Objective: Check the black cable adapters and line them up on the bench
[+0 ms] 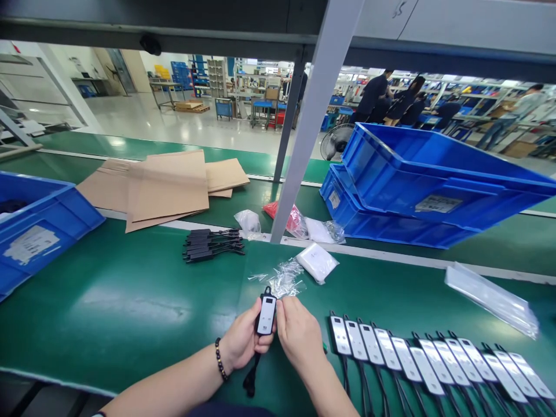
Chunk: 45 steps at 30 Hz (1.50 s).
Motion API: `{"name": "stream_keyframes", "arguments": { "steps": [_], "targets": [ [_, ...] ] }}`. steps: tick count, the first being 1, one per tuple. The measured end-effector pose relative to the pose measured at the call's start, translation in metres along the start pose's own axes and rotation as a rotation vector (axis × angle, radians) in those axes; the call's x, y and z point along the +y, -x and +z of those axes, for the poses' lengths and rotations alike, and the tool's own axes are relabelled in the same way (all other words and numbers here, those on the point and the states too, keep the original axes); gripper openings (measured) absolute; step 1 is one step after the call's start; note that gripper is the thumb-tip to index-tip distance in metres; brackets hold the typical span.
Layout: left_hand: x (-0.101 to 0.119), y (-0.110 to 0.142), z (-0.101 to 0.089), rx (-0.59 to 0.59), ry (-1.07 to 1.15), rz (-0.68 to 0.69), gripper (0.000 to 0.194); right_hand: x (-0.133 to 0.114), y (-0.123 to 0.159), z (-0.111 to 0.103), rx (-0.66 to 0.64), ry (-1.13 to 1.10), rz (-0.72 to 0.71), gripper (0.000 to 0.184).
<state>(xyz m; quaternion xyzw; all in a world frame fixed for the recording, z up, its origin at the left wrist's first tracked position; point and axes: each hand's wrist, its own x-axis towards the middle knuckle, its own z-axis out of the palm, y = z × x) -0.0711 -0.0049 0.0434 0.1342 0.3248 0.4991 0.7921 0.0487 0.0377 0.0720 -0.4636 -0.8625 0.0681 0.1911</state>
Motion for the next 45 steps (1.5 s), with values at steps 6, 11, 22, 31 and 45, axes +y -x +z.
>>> {"name": "stream_keyframes", "arguments": {
  "steps": [6, 11, 22, 31, 45],
  "targets": [
    [-0.001, -0.001, 0.0, 0.007, -0.008, 0.005, 0.048, -0.001, -0.003, -0.002, -0.028, -0.062, 0.013, 0.026],
    [0.0, -0.003, -0.002, 0.017, 0.006, 0.001, 0.048, -0.002, -0.004, -0.008, -0.092, -0.168, 0.017, 0.03],
    [0.002, -0.001, 0.0, 0.015, 0.02, 0.008, 0.045, 0.003, -0.009, -0.003, -0.114, -0.107, 0.02, 0.025],
    [0.003, -0.002, -0.001, 0.027, 0.011, 0.01, 0.047, 0.003, -0.013, -0.004, -0.164, -0.136, 0.052, 0.028],
    [0.007, -0.011, -0.007, 0.199, 0.123, 0.094, 0.048, 0.035, -0.049, -0.003, -0.31, 0.185, 0.016, 0.04]
  ]
}}
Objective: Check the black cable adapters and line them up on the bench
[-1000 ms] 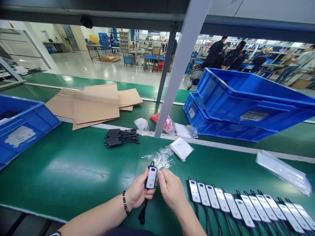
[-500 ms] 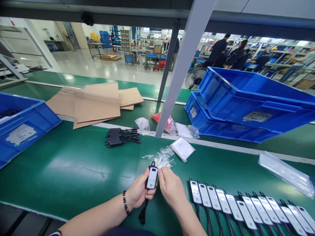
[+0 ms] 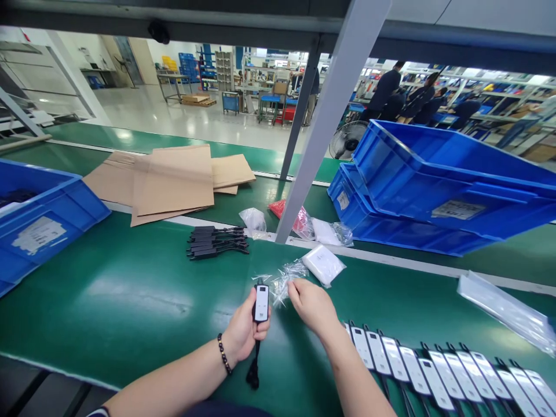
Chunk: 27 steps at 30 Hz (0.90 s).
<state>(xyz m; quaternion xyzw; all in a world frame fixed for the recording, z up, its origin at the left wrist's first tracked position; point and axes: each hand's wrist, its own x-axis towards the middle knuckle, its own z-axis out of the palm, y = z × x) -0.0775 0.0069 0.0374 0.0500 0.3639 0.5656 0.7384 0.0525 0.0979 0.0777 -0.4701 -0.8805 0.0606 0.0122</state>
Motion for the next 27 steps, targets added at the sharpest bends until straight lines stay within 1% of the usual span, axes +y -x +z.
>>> {"name": "stream_keyframes", "arguments": {
  "steps": [2, 3, 5, 6, 7, 9, 12, 13, 15, 17, 19, 22, 25, 27],
  "targets": [
    [0.001, -0.002, -0.002, 0.021, 0.02, 0.019, 0.048, 0.007, -0.021, 0.011, -0.024, 0.12, 0.058, 0.035],
    [0.001, -0.003, -0.002, 0.022, 0.025, 0.026, 0.049, 0.009, -0.029, 0.016, -0.028, 0.141, 0.077, 0.032],
    [0.002, -0.003, -0.003, 0.017, 0.027, 0.047, 0.048, 0.013, -0.038, 0.021, -0.017, 0.158, 0.106, 0.029],
    [0.002, -0.003, -0.003, 0.011, 0.027, 0.063, 0.048, 0.014, -0.038, 0.02, -0.011, 0.171, 0.122, 0.028],
    [0.002, -0.003, -0.002, 0.003, 0.027, 0.081, 0.047, 0.014, -0.035, 0.017, 0.009, 0.176, 0.141, 0.029],
    [0.002, -0.002, -0.002, -0.016, 0.032, 0.121, 0.046, 0.013, -0.021, 0.008, 0.091, 0.129, 0.186, 0.03],
    [0.001, 0.0, 0.0, -0.057, 0.057, 0.151, 0.044, 0.006, 0.011, -0.004, 0.228, -0.074, 0.236, 0.029],
    [0.0, 0.002, 0.0, -0.075, 0.065, 0.148, 0.044, 0.002, 0.023, -0.005, 0.247, -0.145, 0.227, 0.028],
    [-0.003, 0.005, 0.002, -0.113, 0.071, 0.137, 0.044, -0.005, 0.04, -0.002, 0.24, -0.234, 0.187, 0.026],
    [-0.006, 0.007, 0.003, -0.138, 0.063, 0.139, 0.044, -0.008, 0.046, 0.004, 0.237, -0.261, 0.189, 0.025],
    [-0.009, 0.007, 0.003, -0.138, 0.049, 0.145, 0.042, -0.007, 0.039, 0.01, 0.221, -0.246, 0.235, 0.026],
    [-0.01, 0.006, 0.004, -0.115, 0.039, 0.136, 0.041, -0.003, 0.011, 0.015, 0.163, -0.218, 0.245, 0.026],
    [-0.007, 0.005, 0.005, -0.097, 0.053, 0.129, 0.04, -0.003, -0.02, 0.017, 0.095, -0.214, 0.214, 0.017],
    [-0.003, 0.004, 0.004, -0.095, 0.068, 0.13, 0.039, -0.005, -0.031, 0.016, 0.05, -0.214, 0.203, 0.011]
  ]
}}
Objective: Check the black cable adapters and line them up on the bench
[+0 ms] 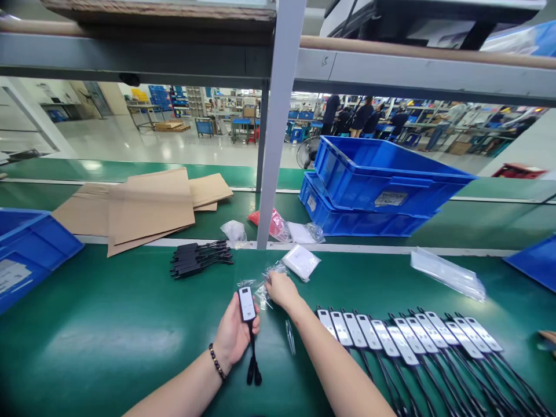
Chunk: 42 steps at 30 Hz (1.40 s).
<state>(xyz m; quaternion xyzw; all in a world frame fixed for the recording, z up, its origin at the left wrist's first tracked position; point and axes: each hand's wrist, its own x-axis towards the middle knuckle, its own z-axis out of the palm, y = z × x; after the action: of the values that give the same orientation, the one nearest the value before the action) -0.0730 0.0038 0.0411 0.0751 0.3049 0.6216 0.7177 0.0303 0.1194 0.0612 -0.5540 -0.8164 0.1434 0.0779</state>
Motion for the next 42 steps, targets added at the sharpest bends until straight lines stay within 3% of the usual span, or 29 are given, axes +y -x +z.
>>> {"name": "stream_keyframes", "arguments": {
  "steps": [3, 7, 11, 14, 16, 18, 20, 23, 27, 30, 32, 38, 42],
  "targets": [
    [0.005, -0.001, -0.001, -0.011, 0.016, 0.0, 0.039, 0.0, 0.01, -0.01, 0.002, -0.002, -0.01, 0.009],
    [0.006, 0.003, 0.0, -0.06, 0.048, -0.022, 0.036, 0.001, 0.062, -0.023, 0.002, -0.066, -0.046, 0.027],
    [-0.001, 0.014, 0.003, -0.187, 0.065, -0.067, 0.023, -0.012, 0.12, -0.001, -0.185, -0.294, -0.11, 0.027],
    [-0.012, 0.02, 0.004, -0.281, -0.05, -0.073, 0.047, -0.021, 0.146, 0.017, -0.179, -0.401, -0.028, 0.026],
    [-0.019, 0.02, 0.003, -0.305, -0.241, -0.085, 0.054, -0.017, 0.156, 0.018, -0.144, -0.415, 0.008, 0.03],
    [-0.024, 0.016, 0.002, -0.345, -0.563, -0.061, 0.042, -0.004, 0.162, 0.01, -0.104, -0.401, 0.032, 0.033],
    [-0.029, 0.01, 0.003, -0.398, -0.949, 0.084, 0.026, 0.016, 0.166, 0.0, -0.07, -0.365, 0.08, 0.034],
    [-0.04, -0.004, 0.006, -0.462, -1.452, 0.343, 0.026, 0.046, 0.166, -0.004, -0.063, -0.28, 0.164, 0.032],
    [-0.059, -0.022, 0.01, -0.505, -1.793, 0.438, 0.015, 0.069, 0.166, 0.006, -0.061, -0.065, 0.249, 0.031],
    [-0.058, -0.03, 0.011, -0.484, -1.83, 0.461, 0.012, 0.072, 0.172, 0.012, -0.042, 0.109, 0.305, 0.032],
    [-0.045, -0.035, 0.013, -0.434, -1.859, 0.487, 0.014, 0.073, 0.176, 0.012, -0.03, 0.195, 0.318, 0.032],
    [0.012, -0.051, 0.027, -0.049, -2.065, 0.596, 0.037, 0.074, 0.178, 0.005, 0.023, 0.282, 0.313, 0.027],
    [0.011, -0.039, 0.036, 0.052, -2.14, 0.752, 0.047, 0.064, 0.172, 0.0, 0.145, 0.286, 0.28, 0.022]
  ]
}}
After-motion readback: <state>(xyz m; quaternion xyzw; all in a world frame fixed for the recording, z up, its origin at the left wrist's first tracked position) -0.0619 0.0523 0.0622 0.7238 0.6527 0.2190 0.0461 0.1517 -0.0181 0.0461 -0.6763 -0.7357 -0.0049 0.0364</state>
